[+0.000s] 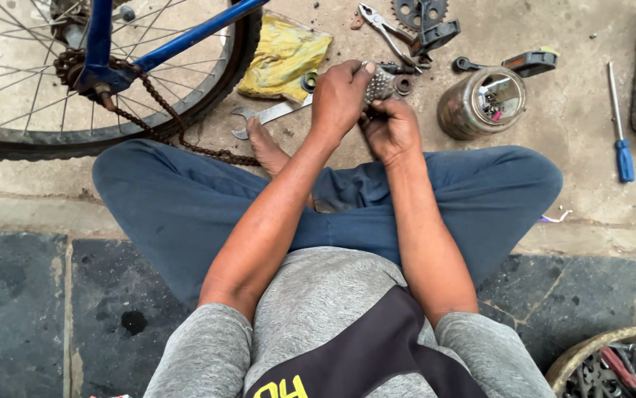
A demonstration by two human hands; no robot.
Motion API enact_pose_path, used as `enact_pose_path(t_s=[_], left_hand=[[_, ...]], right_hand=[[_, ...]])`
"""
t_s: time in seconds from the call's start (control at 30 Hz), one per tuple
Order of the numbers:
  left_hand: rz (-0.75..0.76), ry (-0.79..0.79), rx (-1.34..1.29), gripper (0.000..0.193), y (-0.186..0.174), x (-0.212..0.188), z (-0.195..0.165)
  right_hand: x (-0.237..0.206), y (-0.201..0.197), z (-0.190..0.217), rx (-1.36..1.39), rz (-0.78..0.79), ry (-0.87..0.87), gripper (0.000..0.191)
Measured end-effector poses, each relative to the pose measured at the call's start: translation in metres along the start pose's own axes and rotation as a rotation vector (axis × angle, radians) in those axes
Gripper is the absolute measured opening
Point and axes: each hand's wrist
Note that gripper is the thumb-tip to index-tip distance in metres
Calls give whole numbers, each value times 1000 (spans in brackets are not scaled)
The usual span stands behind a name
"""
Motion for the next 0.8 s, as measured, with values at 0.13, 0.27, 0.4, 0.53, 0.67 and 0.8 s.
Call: enact_pose_path(t_s=[0.13, 0.27, 0.4, 0.53, 0.67, 0.8], left_hand=[[38, -3, 125, 36, 4, -3, -3], [57, 47, 212, 31, 12, -8, -1], [136, 133, 357, 25, 34, -28, 0], [71, 283, 262, 25, 56, -38, -3], [62, 166, 185, 26, 60, -27, 1], [12, 65, 75, 27, 55, -18, 15]], right_hand=[[-1, 7, 1, -60, -65, -16, 41], [-6, 1, -3, 22, -44, -31, 32], [-10, -14, -7, -82, -167, -68, 26], [-13, -32, 4, -161, -292, -128, 20], [-12, -44, 19, 96, -190, -54, 19], [-3, -38, 18, 56, -169, -55, 20]])
Point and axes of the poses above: each hand's wrist, its own x-axis towards the middle knuckle, its own y-axis out of the palm, z = x × y, and after that the axes turned 12 degrees about -x, right-handed
